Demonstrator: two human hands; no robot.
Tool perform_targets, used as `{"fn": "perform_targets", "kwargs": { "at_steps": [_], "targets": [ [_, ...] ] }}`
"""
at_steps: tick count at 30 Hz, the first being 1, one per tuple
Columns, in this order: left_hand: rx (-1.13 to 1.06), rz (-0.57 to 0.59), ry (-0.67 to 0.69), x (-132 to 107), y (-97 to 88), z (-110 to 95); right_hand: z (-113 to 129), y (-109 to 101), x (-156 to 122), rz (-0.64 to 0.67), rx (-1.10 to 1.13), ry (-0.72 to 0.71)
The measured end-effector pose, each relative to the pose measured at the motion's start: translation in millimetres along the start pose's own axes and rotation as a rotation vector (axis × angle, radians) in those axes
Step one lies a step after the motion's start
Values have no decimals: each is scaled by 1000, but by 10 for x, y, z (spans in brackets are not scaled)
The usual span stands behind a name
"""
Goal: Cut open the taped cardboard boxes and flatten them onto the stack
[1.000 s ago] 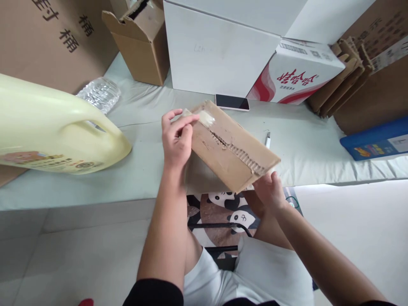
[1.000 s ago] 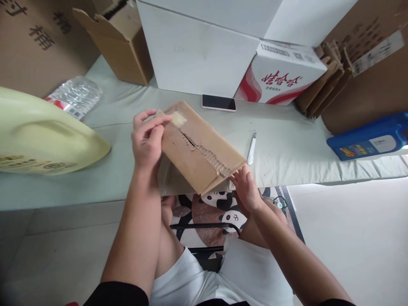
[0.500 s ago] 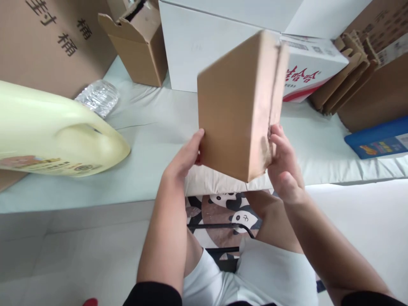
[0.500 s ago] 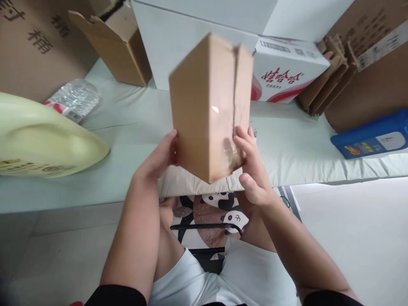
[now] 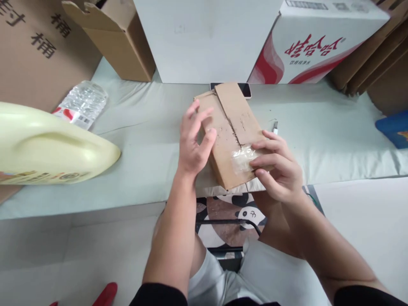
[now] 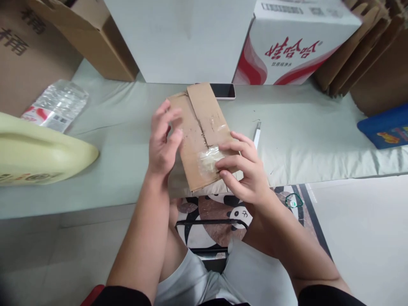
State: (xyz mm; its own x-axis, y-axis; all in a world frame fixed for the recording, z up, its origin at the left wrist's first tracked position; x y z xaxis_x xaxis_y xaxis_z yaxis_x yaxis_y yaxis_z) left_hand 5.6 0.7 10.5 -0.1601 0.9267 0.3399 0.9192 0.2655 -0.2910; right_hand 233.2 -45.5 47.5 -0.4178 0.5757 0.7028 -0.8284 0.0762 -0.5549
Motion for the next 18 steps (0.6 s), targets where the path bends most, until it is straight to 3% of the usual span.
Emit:
{"fn": "perform_targets", "kwargs": {
  "at_steps": [4,7,9,11,15,18],
  "targets": [
    [41,47,12,-22,137,-50,-112,31,-107,-114,77,-10],
    [15,12,13,-45,223,-53,-233,-22,-253,-248,98,108],
    [12,-28,6,-46,266,-35,-354,-84,-359,-286,-5,239],
    [11,-67,4,-33,302,-4,-503,-133,-473,-206,-159,381],
    [-64,-114,32,11,364,60,-784,-149,-722,102,-408,547],
    [-102,-127,57,36,393,91,-909,-178,-849,125,-454,573]
  ]
}}
Point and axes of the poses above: each hand's wrist, its own x-axis towards the middle knuckle, its own y-axis out of the palm, z = x × y, the point moved 1 cm from there along x, towards the middle knuckle, and after that the axes turned 11 degrees about -y, right-handed, at the moved point
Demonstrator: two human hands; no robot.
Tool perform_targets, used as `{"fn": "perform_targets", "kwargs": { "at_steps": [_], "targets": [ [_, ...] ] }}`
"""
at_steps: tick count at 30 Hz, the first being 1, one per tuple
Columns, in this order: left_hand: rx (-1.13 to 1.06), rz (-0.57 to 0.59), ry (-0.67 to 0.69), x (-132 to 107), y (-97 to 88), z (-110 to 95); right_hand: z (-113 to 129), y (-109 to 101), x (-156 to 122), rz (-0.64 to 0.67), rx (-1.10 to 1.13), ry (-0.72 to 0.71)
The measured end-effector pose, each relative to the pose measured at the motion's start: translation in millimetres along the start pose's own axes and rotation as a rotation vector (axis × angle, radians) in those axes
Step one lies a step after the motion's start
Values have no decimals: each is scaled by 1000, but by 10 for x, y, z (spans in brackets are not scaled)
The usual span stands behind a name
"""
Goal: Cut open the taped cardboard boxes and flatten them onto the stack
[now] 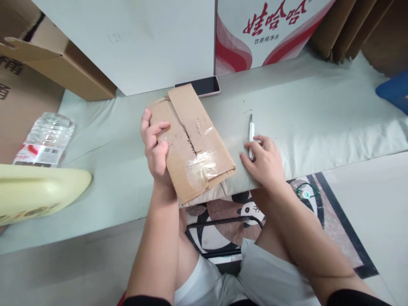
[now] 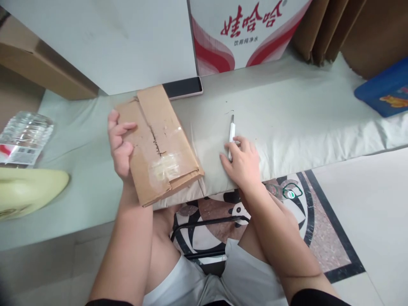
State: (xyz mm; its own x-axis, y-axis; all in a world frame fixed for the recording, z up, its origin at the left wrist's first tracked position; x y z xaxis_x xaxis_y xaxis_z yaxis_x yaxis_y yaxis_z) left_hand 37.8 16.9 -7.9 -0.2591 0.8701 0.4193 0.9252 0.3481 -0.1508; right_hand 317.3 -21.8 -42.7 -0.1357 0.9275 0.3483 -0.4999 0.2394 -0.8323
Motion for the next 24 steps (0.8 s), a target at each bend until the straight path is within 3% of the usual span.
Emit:
{"fn": "perform_targets", "kwargs": {
  "at_steps": [4,7,11,13,15,20,24],
  "targets": [
    [120,32,25,0,15,13,-90,-122,10,-96,128,161],
    [176,30,6,-23,33,-7,21,-328,39,-364,281,168],
    [124,38,14,-55,85,-59,337,-628,72,-954,562,-146],
    [137,24,-3,-61,105,-79,484,-743,66,-1113,651,-285],
    [163,3,-20,-61,115,-92,599,-830,36,-1089,642,-323],
    [267,-18,-35,-66,117,-77,772,-952,-106,-715,444,-398],
    [344,-30,-48,-85,141,-64,795,-1002,-210,-553,447,-408]
  ]
}}
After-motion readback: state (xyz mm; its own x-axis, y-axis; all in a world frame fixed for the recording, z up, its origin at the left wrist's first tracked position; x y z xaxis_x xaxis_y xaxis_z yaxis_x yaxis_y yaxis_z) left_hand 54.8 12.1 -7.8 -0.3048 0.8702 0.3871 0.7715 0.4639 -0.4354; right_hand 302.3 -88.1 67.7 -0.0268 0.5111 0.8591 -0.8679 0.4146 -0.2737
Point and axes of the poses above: each hand's wrist, its own x-axis towards the middle knuckle, its own y-axis out of the palm, z = x × y, the point moved 1 cm from there along x, towards the middle knuckle, and after that the axes turned 11 degrees about -y, right-handed, at the moved point
